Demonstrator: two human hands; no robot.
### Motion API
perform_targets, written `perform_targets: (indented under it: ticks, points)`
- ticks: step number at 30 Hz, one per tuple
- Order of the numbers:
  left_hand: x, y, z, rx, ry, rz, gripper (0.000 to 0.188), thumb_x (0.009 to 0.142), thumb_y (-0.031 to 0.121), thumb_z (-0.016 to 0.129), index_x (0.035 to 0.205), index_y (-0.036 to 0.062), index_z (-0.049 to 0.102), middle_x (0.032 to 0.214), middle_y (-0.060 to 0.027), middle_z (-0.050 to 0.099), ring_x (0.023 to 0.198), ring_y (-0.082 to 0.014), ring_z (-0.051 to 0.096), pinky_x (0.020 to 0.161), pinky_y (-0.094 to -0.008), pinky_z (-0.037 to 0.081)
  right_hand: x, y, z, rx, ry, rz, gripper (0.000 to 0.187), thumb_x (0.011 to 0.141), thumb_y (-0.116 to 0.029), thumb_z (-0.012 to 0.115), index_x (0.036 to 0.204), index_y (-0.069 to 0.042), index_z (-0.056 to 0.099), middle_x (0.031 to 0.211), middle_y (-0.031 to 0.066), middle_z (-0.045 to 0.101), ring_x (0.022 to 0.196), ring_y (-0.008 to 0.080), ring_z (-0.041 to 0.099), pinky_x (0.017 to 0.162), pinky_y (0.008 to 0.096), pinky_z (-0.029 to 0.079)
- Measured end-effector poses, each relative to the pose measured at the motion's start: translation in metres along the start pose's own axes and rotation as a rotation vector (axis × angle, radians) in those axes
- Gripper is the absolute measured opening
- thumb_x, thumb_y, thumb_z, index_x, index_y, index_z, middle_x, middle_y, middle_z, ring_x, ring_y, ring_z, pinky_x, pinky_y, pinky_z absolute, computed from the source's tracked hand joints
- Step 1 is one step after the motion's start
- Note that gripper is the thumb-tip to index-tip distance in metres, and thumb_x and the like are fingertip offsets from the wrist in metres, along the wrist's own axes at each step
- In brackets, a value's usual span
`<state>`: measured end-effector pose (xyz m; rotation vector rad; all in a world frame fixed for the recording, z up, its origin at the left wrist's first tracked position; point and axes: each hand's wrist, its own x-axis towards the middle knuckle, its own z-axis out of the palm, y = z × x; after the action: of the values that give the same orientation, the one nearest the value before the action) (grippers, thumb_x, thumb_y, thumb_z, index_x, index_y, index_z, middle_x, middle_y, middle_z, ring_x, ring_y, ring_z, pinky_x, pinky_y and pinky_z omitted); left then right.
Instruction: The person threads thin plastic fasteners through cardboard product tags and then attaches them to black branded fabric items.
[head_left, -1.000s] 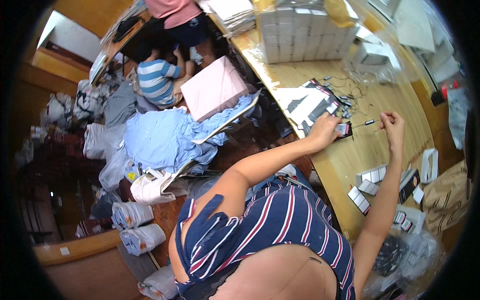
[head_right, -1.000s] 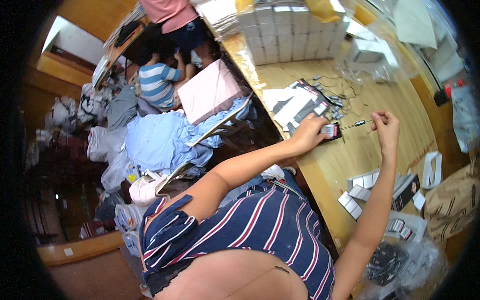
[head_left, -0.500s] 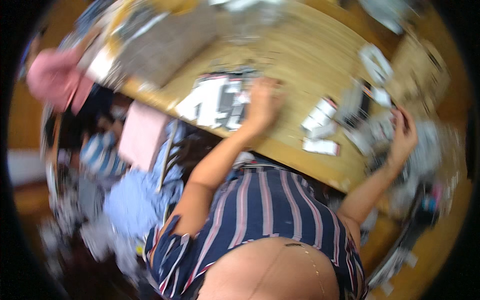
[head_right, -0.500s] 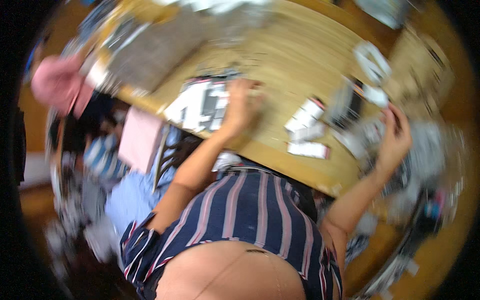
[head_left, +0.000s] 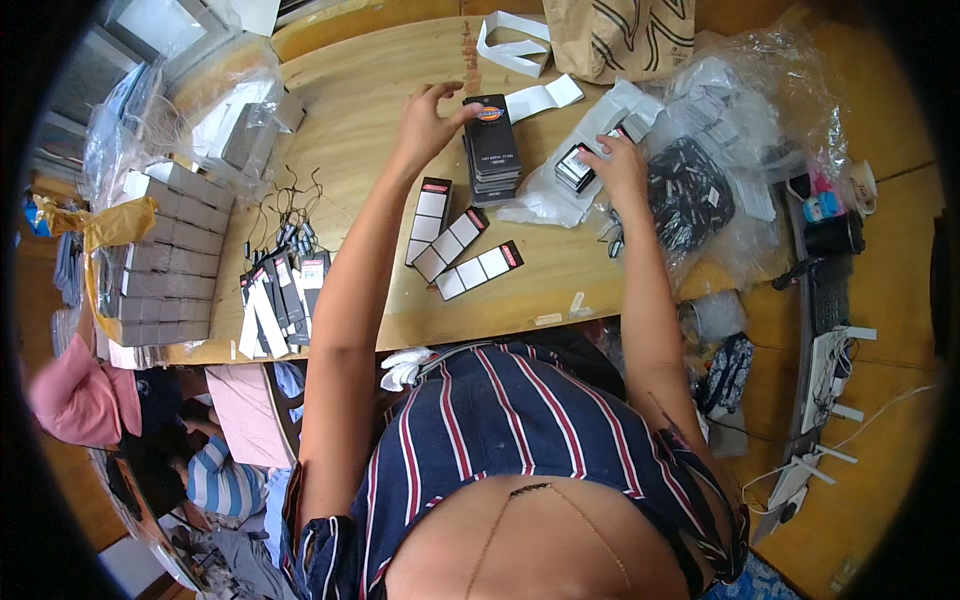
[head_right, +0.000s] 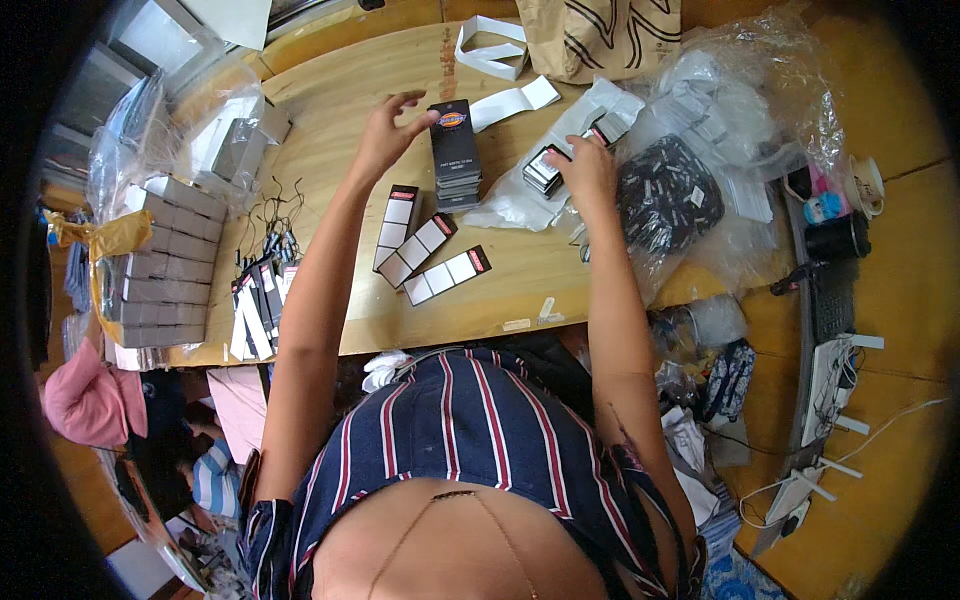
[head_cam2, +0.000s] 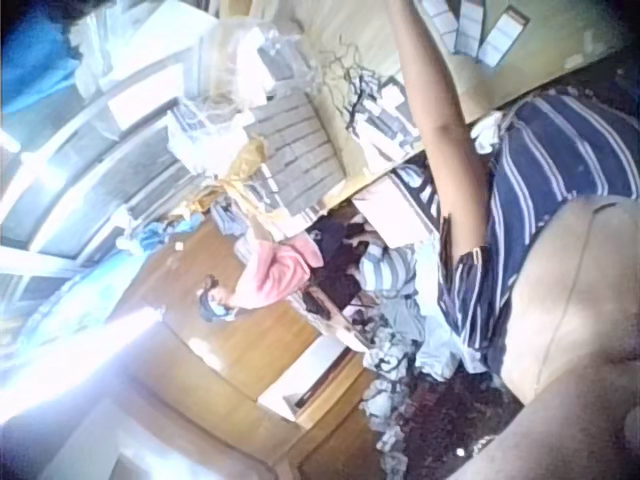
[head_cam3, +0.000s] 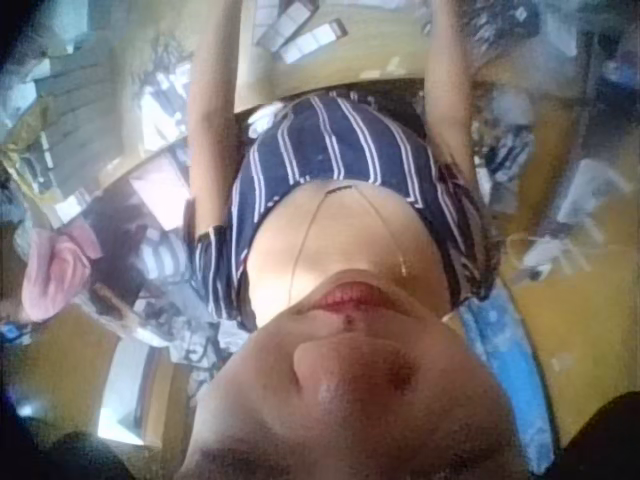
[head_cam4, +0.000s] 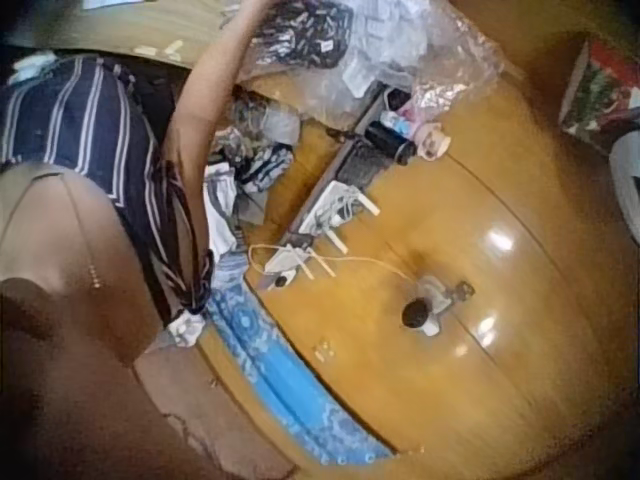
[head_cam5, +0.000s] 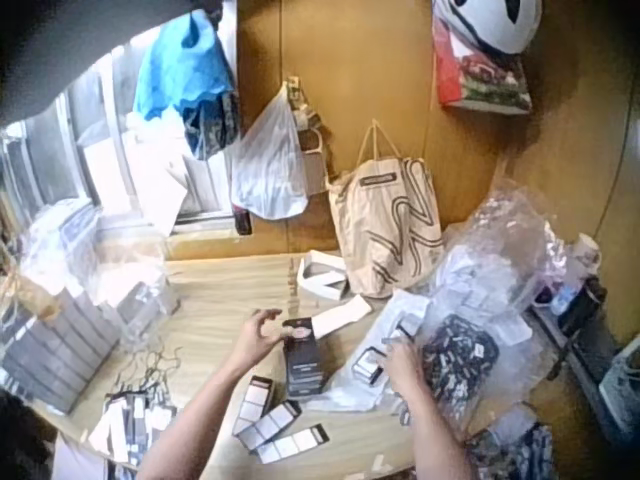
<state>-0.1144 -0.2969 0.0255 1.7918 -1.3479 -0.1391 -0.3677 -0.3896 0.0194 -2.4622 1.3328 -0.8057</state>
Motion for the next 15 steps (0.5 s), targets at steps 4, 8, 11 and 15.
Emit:
perform_targets:
  ticks: [4,8,11,15]
  points:
    - [0.013,0.015,0.011,0.233,-0.207,0.049,0.059,0.054,0.04,0.072,0.101,0.0074,0.056,0.105,-0.0144,0.051,0.1,-0.0312,0.043,0.086,-0.0384,0.035,0.006,0.01,0.009,0.05,-0.196,0.119,0.035,0.06,-0.022,0.07,0.086,-0.001,0.06,0.086,0.0178,0.056,0.082,0.0302,0.054,0.072,0.036,0.042]
    - [0.013,0.015,0.011,0.231,-0.181,0.04,0.055,0.048,0.033,0.076,0.094,0.0067,0.059,0.103,-0.0142,0.051,0.1,-0.0314,0.042,0.086,-0.0393,0.035,0.003,0.004,0.008,-0.007,-0.103,0.05,0.032,0.059,-0.02,0.071,0.081,0.0,0.059,0.084,0.0164,0.056,0.08,0.0297,0.054,0.069,0.0365,0.042]
    - [0.012,0.009,0.011,0.16,-0.078,0.056,0.05,0.048,0.026,0.077,0.09,0.0057,0.06,0.096,-0.0125,0.054,0.089,-0.0268,0.049,0.078,-0.0362,0.04,0.004,0.0,0.006,0.068,-0.098,0.085,0.028,0.06,-0.018,0.07,0.077,0.0,0.057,0.081,0.0148,0.057,0.076,0.0294,0.055,0.068,0.0359,0.042]
    - [0.015,0.018,0.01,-0.113,-0.127,-0.168,0.04,0.054,0.015,0.076,0.089,0.0036,0.059,0.082,-0.006,0.056,0.075,-0.0146,0.05,0.066,-0.0282,0.042,0.01,0.005,0.007,0.214,-0.148,0.223,0.021,0.062,-0.015,0.069,0.072,-0.001,0.056,0.072,0.013,0.059,0.066,0.0279,0.057,0.065,0.0349,0.042]
